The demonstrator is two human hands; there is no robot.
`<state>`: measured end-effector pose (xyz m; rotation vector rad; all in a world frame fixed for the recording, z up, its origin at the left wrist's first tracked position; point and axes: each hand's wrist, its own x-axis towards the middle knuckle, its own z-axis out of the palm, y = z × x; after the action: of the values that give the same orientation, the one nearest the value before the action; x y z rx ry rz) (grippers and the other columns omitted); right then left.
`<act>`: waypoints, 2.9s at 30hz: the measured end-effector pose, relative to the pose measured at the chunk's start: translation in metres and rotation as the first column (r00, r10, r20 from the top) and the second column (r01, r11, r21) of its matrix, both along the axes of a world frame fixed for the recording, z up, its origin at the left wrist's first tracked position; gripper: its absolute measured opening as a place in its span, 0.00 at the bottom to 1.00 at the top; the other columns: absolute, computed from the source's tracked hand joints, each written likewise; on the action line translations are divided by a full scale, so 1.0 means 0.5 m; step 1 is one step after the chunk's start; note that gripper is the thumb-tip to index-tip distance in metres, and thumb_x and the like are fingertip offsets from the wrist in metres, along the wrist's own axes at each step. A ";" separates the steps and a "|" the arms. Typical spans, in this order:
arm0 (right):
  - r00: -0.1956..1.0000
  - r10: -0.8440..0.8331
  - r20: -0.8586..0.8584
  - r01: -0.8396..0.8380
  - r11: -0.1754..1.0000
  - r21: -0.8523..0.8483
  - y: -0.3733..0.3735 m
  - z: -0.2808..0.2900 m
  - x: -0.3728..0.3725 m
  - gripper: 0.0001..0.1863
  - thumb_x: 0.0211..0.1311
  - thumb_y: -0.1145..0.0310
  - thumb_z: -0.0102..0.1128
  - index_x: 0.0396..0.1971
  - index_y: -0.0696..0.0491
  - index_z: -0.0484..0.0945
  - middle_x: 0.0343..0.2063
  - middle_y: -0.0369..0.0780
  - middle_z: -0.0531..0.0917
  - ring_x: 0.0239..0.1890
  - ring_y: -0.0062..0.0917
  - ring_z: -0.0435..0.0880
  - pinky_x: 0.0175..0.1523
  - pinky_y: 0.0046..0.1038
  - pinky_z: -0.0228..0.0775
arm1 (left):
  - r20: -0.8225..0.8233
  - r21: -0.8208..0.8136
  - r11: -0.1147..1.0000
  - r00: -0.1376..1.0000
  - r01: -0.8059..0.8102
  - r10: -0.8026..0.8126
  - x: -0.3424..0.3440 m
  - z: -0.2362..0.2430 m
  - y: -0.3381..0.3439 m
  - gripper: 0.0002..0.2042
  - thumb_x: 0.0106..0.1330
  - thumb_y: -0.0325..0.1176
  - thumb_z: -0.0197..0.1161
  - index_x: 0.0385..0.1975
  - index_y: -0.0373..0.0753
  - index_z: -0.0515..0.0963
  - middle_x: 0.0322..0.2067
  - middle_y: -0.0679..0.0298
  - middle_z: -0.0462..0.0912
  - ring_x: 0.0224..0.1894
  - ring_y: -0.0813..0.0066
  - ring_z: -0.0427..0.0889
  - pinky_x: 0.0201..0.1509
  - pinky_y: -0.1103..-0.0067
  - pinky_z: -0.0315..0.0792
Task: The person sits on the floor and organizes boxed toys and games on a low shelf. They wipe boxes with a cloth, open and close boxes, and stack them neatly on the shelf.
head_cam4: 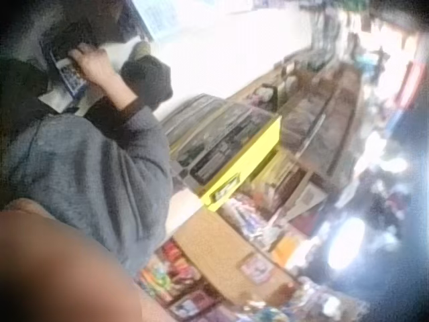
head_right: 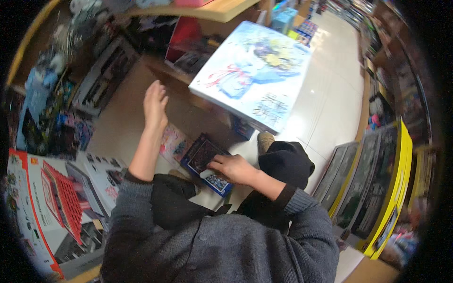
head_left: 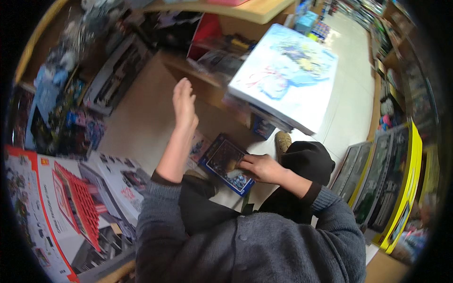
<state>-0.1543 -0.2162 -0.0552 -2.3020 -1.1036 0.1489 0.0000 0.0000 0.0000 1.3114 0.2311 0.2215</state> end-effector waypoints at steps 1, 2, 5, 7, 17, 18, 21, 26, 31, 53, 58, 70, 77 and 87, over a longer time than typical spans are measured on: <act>1.000 0.031 -0.002 -0.031 0.999 -0.035 0.000 -0.004 0.009 0.14 0.50 0.66 0.56 0.38 0.50 0.70 0.32 0.39 0.71 0.33 0.31 0.76 0.31 0.32 0.71 | -0.043 -0.027 0.998 0.998 -0.055 0.054 0.022 -0.065 0.015 0.17 0.61 0.42 0.53 0.46 0.41 0.68 0.34 0.67 0.69 0.36 0.79 0.66 0.40 0.79 0.64; 0.999 0.027 0.028 -0.023 0.990 -0.137 0.002 -0.007 0.019 0.12 0.50 0.67 0.56 0.36 0.50 0.71 0.29 0.37 0.72 0.31 0.31 0.76 0.30 0.32 0.71 | -0.178 -0.028 0.997 0.981 -0.078 0.072 0.050 -0.127 0.026 0.15 0.61 0.41 0.52 0.44 0.41 0.69 0.30 0.67 0.69 0.31 0.80 0.66 0.35 0.79 0.64; 0.999 0.048 -0.001 -0.048 0.992 -0.114 -0.006 -0.019 0.065 0.12 0.50 0.67 0.56 0.37 0.50 0.72 0.27 0.36 0.74 0.30 0.30 0.77 0.30 0.31 0.71 | -0.521 -0.058 0.997 0.853 -0.041 0.004 0.129 -0.319 0.033 0.20 0.61 0.41 0.53 0.52 0.40 0.66 0.41 0.62 0.70 0.42 0.70 0.69 0.48 0.72 0.65; 0.993 -0.023 -0.112 0.010 0.993 -0.119 0.005 -0.035 0.086 0.17 0.47 0.70 0.57 0.41 0.47 0.73 0.29 0.35 0.76 0.31 0.29 0.78 0.32 0.29 0.71 | -0.631 0.019 0.983 0.764 0.185 -0.132 0.173 -0.439 0.034 0.19 0.62 0.41 0.52 0.51 0.40 0.67 0.45 0.59 0.71 0.45 0.69 0.70 0.44 0.73 0.68; 0.976 -0.211 -0.049 0.203 0.970 -0.131 0.053 -0.033 0.128 0.14 0.47 0.68 0.57 0.36 0.52 0.74 0.31 0.38 0.76 0.28 0.27 0.77 0.25 0.25 0.69 | -0.387 0.920 -0.020 0.900 0.391 -0.201 0.455 -0.876 -0.084 0.20 0.58 0.44 0.52 0.48 0.40 0.69 0.42 0.54 0.75 0.43 0.56 0.75 0.45 0.64 0.68; 0.960 -0.261 -0.102 0.244 0.958 -0.153 0.059 -0.034 0.129 0.14 0.46 0.68 0.58 0.36 0.52 0.74 0.32 0.38 0.76 0.27 0.27 0.77 0.24 0.25 0.69 | -0.343 0.936 -0.011 0.909 0.351 -0.236 0.467 -0.889 -0.094 0.20 0.58 0.43 0.52 0.48 0.41 0.69 0.42 0.56 0.75 0.42 0.57 0.75 0.45 0.64 0.68; 0.973 -0.193 -0.125 0.168 0.968 -0.184 0.048 -0.031 0.138 0.14 0.45 0.69 0.59 0.35 0.52 0.75 0.32 0.39 0.77 0.29 0.27 0.78 0.25 0.24 0.70 | -0.270 0.945 0.112 0.924 0.309 -0.270 0.463 -0.891 -0.111 0.19 0.58 0.42 0.53 0.46 0.41 0.70 0.42 0.57 0.75 0.42 0.58 0.75 0.44 0.65 0.69; 0.918 -0.311 -0.247 0.270 0.945 -0.188 0.073 -0.029 0.112 0.13 0.46 0.70 0.58 0.36 0.52 0.75 0.32 0.38 0.77 0.31 0.28 0.79 0.27 0.24 0.72 | -0.156 0.886 0.364 0.925 0.286 -0.347 0.437 -0.838 -0.097 0.16 0.57 0.40 0.53 0.44 0.41 0.72 0.42 0.58 0.75 0.42 0.59 0.75 0.44 0.69 0.69; 0.955 -0.181 -0.237 0.164 0.983 -0.087 0.070 -0.037 0.118 0.17 0.47 0.70 0.57 0.41 0.51 0.72 0.32 0.38 0.75 0.34 0.29 0.77 0.30 0.26 0.71 | -0.174 0.922 0.308 0.961 0.235 -0.214 0.374 -0.716 -0.080 0.16 0.60 0.38 0.52 0.46 0.37 0.71 0.37 0.58 0.76 0.40 0.59 0.74 0.42 0.70 0.68; 0.973 0.009 0.232 -0.105 0.908 0.405 0.372 0.040 0.023 0.25 0.56 0.59 0.49 0.55 0.49 0.63 0.58 0.44 0.60 0.59 0.38 0.60 0.63 0.42 0.46 | -0.056 0.159 0.953 0.961 -0.259 0.271 -0.391 -0.080 0.208 0.17 0.69 0.37 0.42 0.41 0.27 0.71 0.37 0.61 0.75 0.39 0.78 0.71 0.45 0.83 0.64; 0.903 -0.269 0.335 0.155 0.931 0.331 0.345 0.078 0.123 0.22 0.56 0.59 0.49 0.51 0.47 0.67 0.57 0.42 0.63 0.60 0.39 0.59 0.61 0.42 0.51 | -0.049 -0.024 0.969 0.968 -0.248 0.246 -0.449 -0.058 0.236 0.18 0.69 0.36 0.41 0.42 0.23 0.69 0.40 0.53 0.75 0.41 0.69 0.76 0.47 0.75 0.69; 0.807 -0.413 0.423 0.307 0.904 0.298 0.220 0.077 -0.008 0.16 0.44 0.70 0.55 0.38 0.53 0.72 0.37 0.44 0.76 0.43 0.37 0.74 0.52 0.37 0.63 | -0.287 -0.251 0.881 0.900 -0.402 0.329 -0.452 -0.105 0.276 0.20 0.66 0.39 0.46 0.43 0.23 0.66 0.43 0.52 0.74 0.43 0.62 0.76 0.46 0.70 0.71; 0.841 0.062 0.538 -0.266 0.913 0.311 0.284 0.107 -0.161 0.13 0.41 0.69 0.57 0.32 0.49 0.74 0.41 0.38 0.74 0.46 0.30 0.72 0.53 0.32 0.63 | -0.086 -0.622 0.783 0.993 0.012 -0.084 -0.447 -0.120 0.275 0.26 0.66 0.49 0.39 0.52 0.32 0.63 0.50 0.54 0.69 0.49 0.60 0.70 0.52 0.69 0.67; 0.744 -0.021 0.668 -0.388 0.800 0.457 0.157 0.158 -0.045 0.07 0.43 0.71 0.56 0.25 0.53 0.72 0.41 0.43 0.74 0.39 0.35 0.75 0.44 0.31 0.70 | -0.032 -0.391 0.910 0.990 -0.139 0.137 -0.449 -0.048 0.272 0.21 0.66 0.44 0.47 0.49 0.32 0.67 0.49 0.58 0.72 0.47 0.65 0.73 0.52 0.71 0.67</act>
<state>-0.1768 -0.1378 0.0239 -1.6794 -1.4672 -0.8734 -0.2244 0.1362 -0.0240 0.8963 0.3532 0.2769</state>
